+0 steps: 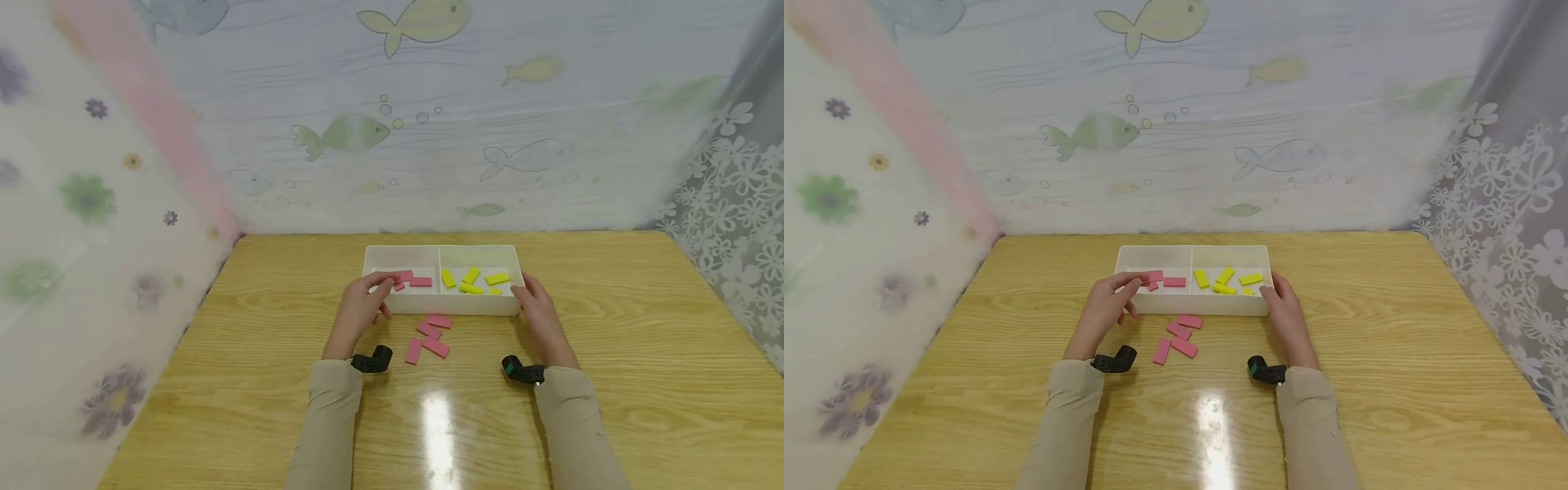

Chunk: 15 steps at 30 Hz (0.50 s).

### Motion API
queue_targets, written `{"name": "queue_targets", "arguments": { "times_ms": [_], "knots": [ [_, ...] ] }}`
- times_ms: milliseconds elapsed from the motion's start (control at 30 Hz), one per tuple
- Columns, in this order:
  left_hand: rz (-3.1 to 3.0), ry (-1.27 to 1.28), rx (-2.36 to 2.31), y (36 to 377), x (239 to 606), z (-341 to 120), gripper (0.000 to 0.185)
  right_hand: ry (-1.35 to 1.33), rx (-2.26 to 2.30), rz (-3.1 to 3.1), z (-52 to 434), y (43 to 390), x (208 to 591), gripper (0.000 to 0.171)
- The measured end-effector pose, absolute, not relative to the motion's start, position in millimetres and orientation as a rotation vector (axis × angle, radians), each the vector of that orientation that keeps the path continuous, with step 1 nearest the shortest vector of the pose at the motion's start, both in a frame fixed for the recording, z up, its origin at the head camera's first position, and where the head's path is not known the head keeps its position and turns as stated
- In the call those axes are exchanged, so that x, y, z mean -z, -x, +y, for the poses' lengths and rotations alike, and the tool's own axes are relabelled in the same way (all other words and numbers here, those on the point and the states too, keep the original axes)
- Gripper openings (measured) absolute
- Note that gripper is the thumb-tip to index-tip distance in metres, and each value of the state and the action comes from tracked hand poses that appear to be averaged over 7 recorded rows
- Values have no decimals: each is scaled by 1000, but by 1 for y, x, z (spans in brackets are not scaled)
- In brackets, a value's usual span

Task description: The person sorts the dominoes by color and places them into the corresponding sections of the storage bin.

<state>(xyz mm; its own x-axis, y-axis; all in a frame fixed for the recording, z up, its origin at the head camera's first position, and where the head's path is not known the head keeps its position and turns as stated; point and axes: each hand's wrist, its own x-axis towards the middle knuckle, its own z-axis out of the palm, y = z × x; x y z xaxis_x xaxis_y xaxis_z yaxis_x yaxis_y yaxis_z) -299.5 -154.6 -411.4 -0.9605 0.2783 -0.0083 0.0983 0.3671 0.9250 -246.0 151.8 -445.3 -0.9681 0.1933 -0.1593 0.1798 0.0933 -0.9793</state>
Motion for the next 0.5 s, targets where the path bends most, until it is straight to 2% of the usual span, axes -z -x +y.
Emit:
{"name": "queue_targets", "arguments": {
  "times_ms": [233, 500],
  "knots": [
    [2429, -300, -1645, 302, 416, -153, 34, 395, -2059, -2316, 152, 247, 447, 60],
    [2401, -265, -1611, 301, 421, -151, 32, 390, -2065, -2290, 151, 247, 450, 60]
  ]
}}
